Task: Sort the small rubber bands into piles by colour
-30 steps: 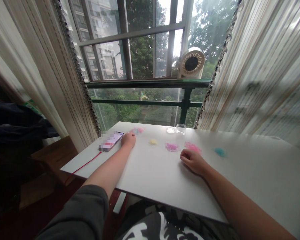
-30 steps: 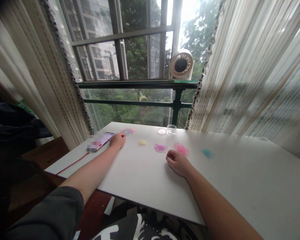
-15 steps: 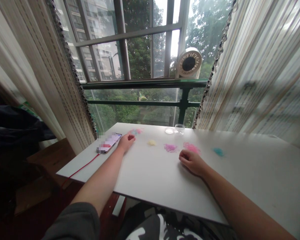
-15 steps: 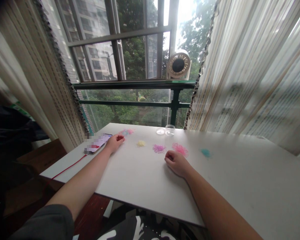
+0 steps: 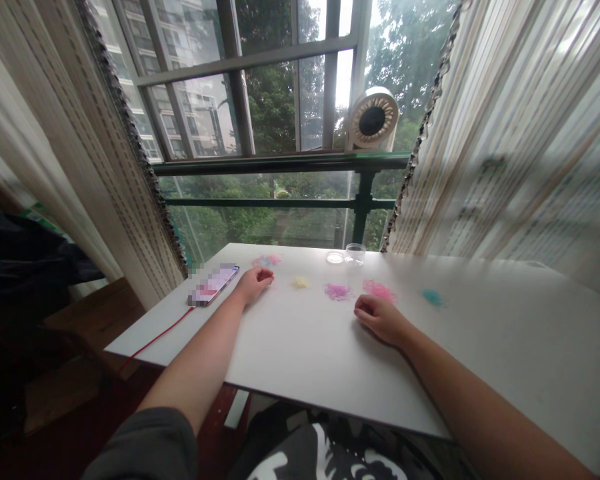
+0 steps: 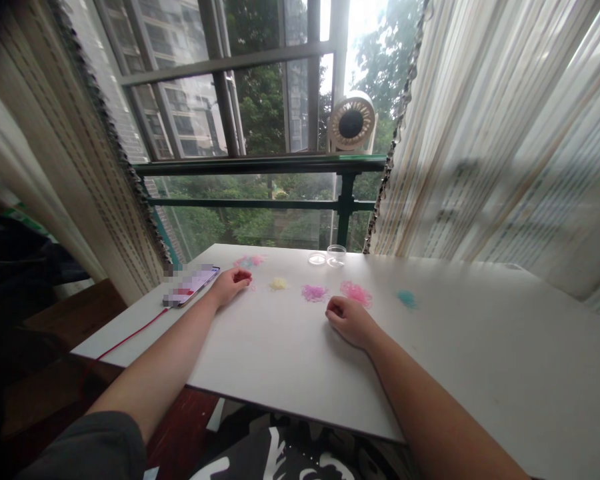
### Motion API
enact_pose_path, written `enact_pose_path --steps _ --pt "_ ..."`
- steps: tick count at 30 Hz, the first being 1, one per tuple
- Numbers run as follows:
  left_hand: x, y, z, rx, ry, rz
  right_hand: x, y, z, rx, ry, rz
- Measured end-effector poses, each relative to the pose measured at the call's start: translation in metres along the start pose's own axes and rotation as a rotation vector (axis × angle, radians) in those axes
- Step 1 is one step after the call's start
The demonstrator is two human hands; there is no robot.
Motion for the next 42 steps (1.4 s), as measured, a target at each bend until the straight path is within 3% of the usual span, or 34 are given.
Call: enact_pose_path --steps 4,7,16,19,22,29,42 --pt "0.002 -0.003 -0.005 0.035 0.015 0.008 0.000 0.001 0.001 -0.032 -0.011 -0.005" --pt "0.009 -0.016 -0.020 0.112 0.020 0.062 -0.001 0.001 0.001 -0.077 -0.028 -0.007" --pt "0.045 -0.093 -0.100 0.383 -0.027 0.613 -0.003 0.001 -0.001 -0.363 -0.108 0.074" --pt "0.052 -0.114 -0.111 0.408 -0.033 0.711 -0.004 0.002 -0.002 -0.435 -0.119 0.091" --pt "0.058 -0.127 -0.110 0.411 -0.033 0.707 -0.003 0.002 -0.003 -0.467 -0.125 0.106" --pt "0.074 -0.130 -0.096 0.403 -0.046 0.674 -0.002 0.004 -0.003 -0.442 -0.122 0.122" --pt "0.076 -0.118 -0.093 0.265 -0.068 0.778 -0.003 0.004 -0.003 -0.410 -0.167 0.104"
Point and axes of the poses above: each hand's wrist, its own x-axis away from the middle knuckle, its own y-axis out of the back of the hand, z = x × y, the point moved 1 cm from there along -x, towards the middle knuckle, and after that the axes turned 10 degrees about -z, right-handed, at the moved point
